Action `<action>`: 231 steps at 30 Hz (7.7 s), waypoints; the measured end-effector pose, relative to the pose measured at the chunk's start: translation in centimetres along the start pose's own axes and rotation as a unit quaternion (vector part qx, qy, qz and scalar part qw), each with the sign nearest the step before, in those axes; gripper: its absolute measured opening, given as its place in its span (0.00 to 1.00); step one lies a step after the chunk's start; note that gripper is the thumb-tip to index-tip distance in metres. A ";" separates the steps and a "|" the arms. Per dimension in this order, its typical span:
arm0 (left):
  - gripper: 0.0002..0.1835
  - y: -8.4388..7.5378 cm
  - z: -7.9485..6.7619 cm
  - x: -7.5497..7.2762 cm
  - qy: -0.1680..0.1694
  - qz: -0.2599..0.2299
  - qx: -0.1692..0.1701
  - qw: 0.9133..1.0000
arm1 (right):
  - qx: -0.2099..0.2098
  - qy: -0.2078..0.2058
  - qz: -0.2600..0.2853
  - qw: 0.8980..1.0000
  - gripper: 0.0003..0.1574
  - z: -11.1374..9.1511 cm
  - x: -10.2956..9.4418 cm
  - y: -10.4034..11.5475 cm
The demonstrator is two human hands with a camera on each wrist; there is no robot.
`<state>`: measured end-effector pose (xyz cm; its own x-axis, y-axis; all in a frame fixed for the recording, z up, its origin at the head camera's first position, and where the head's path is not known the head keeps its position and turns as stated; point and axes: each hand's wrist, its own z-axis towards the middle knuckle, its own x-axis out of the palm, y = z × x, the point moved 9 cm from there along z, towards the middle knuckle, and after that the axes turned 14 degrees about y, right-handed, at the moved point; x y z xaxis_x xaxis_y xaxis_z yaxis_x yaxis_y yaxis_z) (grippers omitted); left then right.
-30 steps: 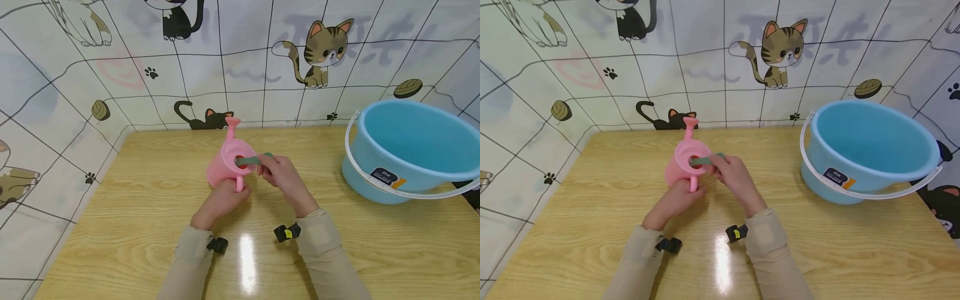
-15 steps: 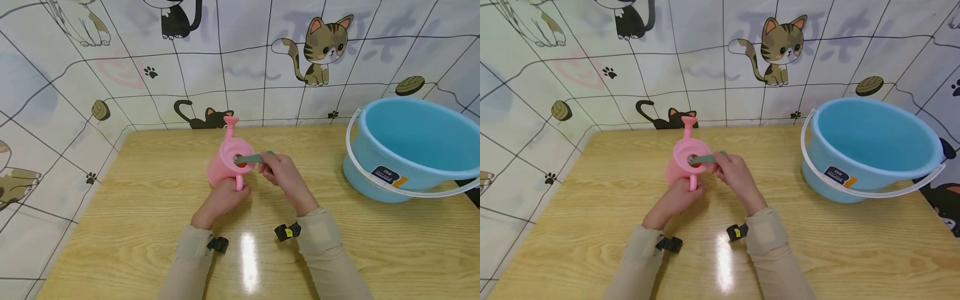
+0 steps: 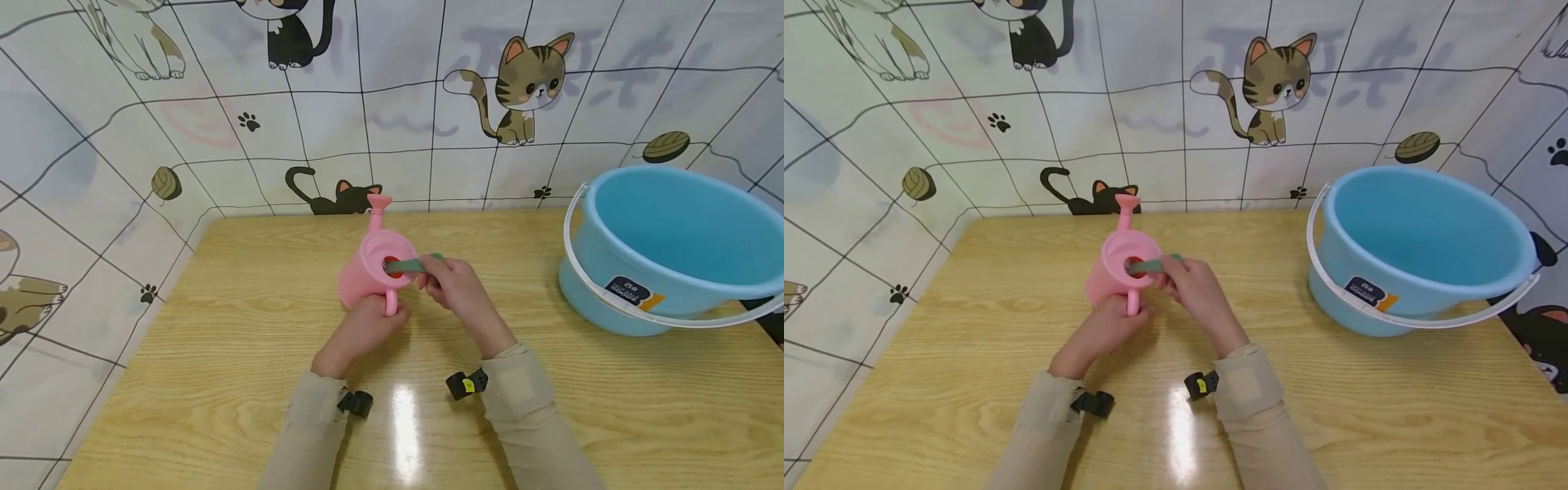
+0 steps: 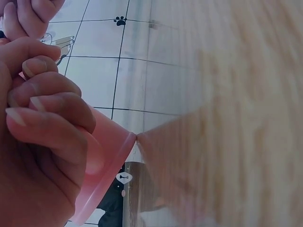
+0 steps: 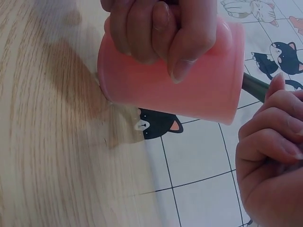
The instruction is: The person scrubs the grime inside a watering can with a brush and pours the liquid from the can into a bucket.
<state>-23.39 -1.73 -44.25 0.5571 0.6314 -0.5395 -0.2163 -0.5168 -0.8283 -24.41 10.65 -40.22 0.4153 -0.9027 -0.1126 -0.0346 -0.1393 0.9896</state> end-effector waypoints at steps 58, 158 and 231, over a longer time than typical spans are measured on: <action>0.19 0.1 0.3 -0.2 -0.008 0.019 0.016 1.000 | -0.015 0.016 -0.013 1.000 0.29 0.5 0.5 -0.1; 0.20 -0.4 0.2 -0.4 -0.014 0.039 0.017 0.999 | -0.006 0.017 -0.015 1.000 0.32 0.4 0.4 0.0; 0.20 0.0 0.4 -0.3 -0.009 0.020 0.024 0.999 | -0.020 0.018 -0.013 1.000 0.30 0.4 0.5 0.3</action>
<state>-23.91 -1.68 -44.17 0.5326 0.6212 -0.5749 -0.2764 -0.5144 -0.8118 -24.54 10.02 -40.04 0.4484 -0.8835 -0.1357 0.0125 -0.1456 0.9893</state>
